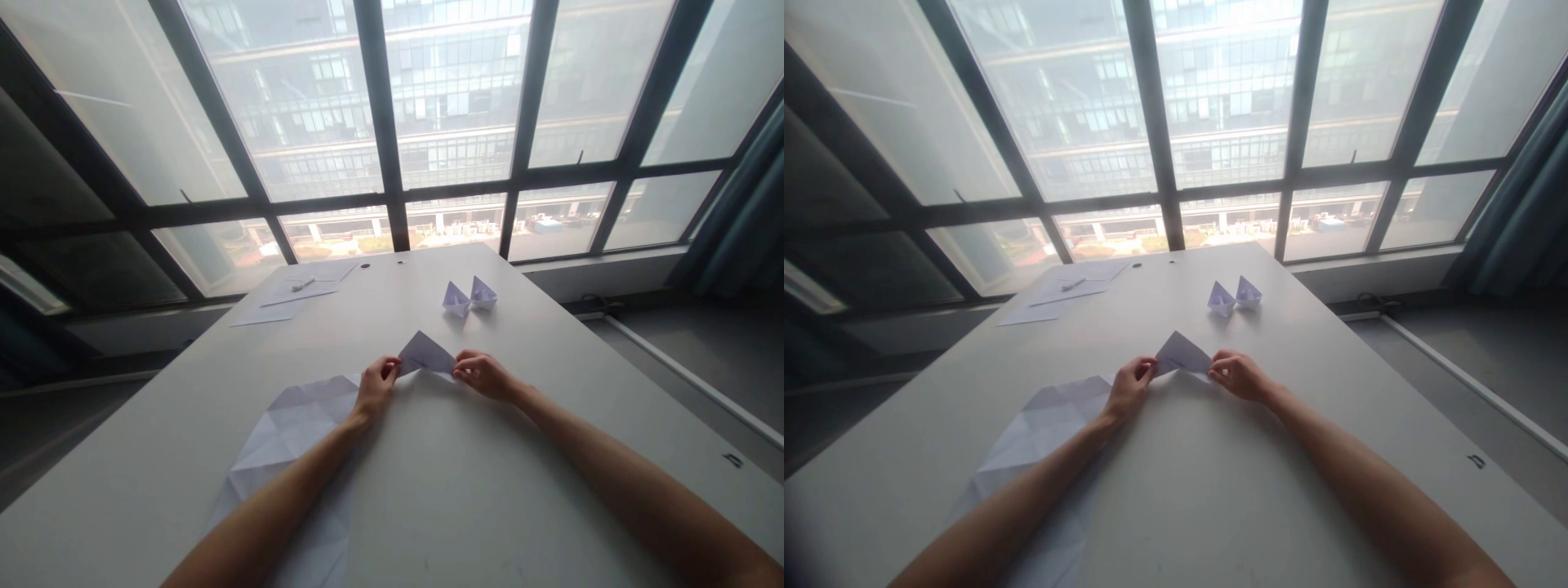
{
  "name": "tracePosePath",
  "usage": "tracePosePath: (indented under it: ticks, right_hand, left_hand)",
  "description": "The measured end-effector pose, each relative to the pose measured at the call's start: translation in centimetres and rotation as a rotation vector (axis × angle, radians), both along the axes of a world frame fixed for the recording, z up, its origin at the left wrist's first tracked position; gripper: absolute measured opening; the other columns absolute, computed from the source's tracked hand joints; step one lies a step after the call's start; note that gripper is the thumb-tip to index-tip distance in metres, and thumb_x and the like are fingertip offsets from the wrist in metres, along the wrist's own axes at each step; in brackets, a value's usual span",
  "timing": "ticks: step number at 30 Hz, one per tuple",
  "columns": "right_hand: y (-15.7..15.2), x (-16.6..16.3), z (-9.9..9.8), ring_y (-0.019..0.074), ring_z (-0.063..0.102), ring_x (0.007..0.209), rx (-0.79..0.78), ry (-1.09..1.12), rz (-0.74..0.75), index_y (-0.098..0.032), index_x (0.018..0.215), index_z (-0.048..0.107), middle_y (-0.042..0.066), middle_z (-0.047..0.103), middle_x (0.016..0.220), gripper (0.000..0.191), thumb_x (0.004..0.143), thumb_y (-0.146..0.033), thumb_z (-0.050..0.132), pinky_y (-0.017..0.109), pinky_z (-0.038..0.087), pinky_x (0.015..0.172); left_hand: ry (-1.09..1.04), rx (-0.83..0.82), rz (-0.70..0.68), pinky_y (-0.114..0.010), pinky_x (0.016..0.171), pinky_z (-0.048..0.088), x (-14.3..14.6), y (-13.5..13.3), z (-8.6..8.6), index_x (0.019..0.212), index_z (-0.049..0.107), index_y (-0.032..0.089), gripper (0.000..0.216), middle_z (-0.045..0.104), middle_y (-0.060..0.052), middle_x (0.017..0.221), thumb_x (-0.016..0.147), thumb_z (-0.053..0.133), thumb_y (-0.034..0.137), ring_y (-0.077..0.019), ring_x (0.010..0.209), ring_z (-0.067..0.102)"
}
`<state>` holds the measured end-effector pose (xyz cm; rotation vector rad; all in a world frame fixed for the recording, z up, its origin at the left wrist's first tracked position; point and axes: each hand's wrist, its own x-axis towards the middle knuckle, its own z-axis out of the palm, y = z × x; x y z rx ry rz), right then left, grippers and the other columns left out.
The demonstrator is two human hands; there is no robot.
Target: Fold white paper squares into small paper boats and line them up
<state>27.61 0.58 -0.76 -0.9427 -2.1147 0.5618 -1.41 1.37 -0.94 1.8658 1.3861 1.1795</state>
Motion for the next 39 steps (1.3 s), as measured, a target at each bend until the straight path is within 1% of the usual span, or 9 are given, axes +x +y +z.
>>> tracePosePath:
  ticks: [6,12,16,20,23,25,27,33,39]
  right_hand:
    - [0.5,0.0,-0.4,0.0146,0.051,0.061,-0.066,0.082,-0.052,-0.020,0.081,0.075,0.005,0.068,0.081,0.034,0.095,-0.042,0.052,0.027,0.041,0.060]
    - [0.7,0.3,-0.6,0.0169,0.058,0.071,-0.068,0.028,-0.013,-0.021,0.104,0.074,0.008,0.068,0.102,0.030,0.080,-0.038,0.073,0.030,0.047,0.067]
    - [1.0,0.2,-1.1,0.0154,0.056,0.065,-0.033,0.039,-0.064,-0.020,0.088,0.075,0.007,0.067,0.092,0.014,0.084,-0.030,0.065,0.029,0.046,0.065]
    - [1.2,0.0,-1.3,0.0162,0.055,0.065,-0.023,0.103,-0.104,-0.019,0.078,0.072,0.005,0.067,0.081,0.025,0.091,-0.032,0.055,0.029,0.044,0.065]
    - [1.3,-0.1,-1.4,0.0168,0.054,0.063,-0.089,0.210,-0.176,-0.020,0.095,0.070,0.001,0.062,0.069,0.022,0.089,-0.033,0.054,0.029,0.043,0.063]
    - [1.4,-0.1,-1.4,0.0160,0.053,0.060,-0.170,0.308,-0.200,-0.020,0.109,0.064,-0.003,0.058,0.063,0.028,0.086,-0.033,0.055,0.028,0.042,0.060]
    - [1.6,-0.1,-1.3,0.0152,0.052,0.057,-0.232,0.407,-0.205,-0.020,0.113,0.058,-0.005,0.055,0.059,0.033,0.083,-0.035,0.058,0.027,0.041,0.057]
    - [1.8,-0.1,-0.9,0.0141,0.052,0.051,-0.275,0.543,-0.255,-0.023,0.094,0.050,-0.006,0.057,0.054,0.027,0.080,-0.041,0.063,0.025,0.040,0.053]
    - [1.6,-0.4,-0.9,0.0137,0.055,0.046,-0.259,0.626,-0.278,-0.024,0.095,0.047,-0.007,0.059,0.057,0.028,0.078,-0.038,0.064,0.023,0.037,0.047]
  left_hand:
    - [-0.005,0.002,0.001,-0.029,0.068,0.049,0.0,0.1,-0.1,0.097,0.072,0.017,0.026,0.073,-0.005,0.079,0.085,0.062,0.039,-0.0209,0.073,0.067]
    - [0.004,0.012,0.008,-0.030,0.069,0.049,0.0,0.1,-0.1,0.097,0.072,0.017,0.026,0.073,-0.005,0.080,0.085,0.062,0.038,-0.0208,0.073,0.067]
    - [0.008,0.006,-0.007,-0.029,0.067,0.049,0.0,0.1,-0.2,0.097,0.072,0.018,0.026,0.073,-0.005,0.079,0.086,0.061,0.038,-0.0205,0.072,0.067]
    - [0.001,0.007,-0.014,-0.030,0.071,0.050,0.0,0.1,-0.3,0.097,0.072,0.018,0.025,0.074,-0.005,0.083,0.086,0.062,0.037,-0.0208,0.075,0.068]
    - [0.010,0.014,-0.019,-0.030,0.072,0.050,0.0,0.1,-0.4,0.097,0.072,0.019,0.023,0.074,-0.005,0.083,0.086,0.061,0.036,-0.0211,0.076,0.068]
    - [0.014,0.017,-0.026,-0.030,0.073,0.051,0.1,0.1,-0.4,0.097,0.072,0.019,0.023,0.074,-0.005,0.084,0.087,0.061,0.035,-0.0213,0.077,0.068]
    - [0.011,0.021,-0.036,-0.031,0.074,0.051,0.1,0.1,-0.3,0.098,0.072,0.019,0.022,0.073,-0.006,0.085,0.087,0.060,0.034,-0.0215,0.079,0.068]
    - [0.013,0.030,-0.069,-0.030,0.073,0.050,0.1,0.1,-0.2,0.097,0.072,0.019,0.022,0.072,-0.006,0.087,0.087,0.060,0.034,-0.0211,0.082,0.067]
    - [0.008,0.027,-0.070,-0.030,0.072,0.050,0.1,0.2,-0.2,0.097,0.072,0.019,0.022,0.072,-0.006,0.087,0.086,0.061,0.035,-0.0209,0.081,0.066]
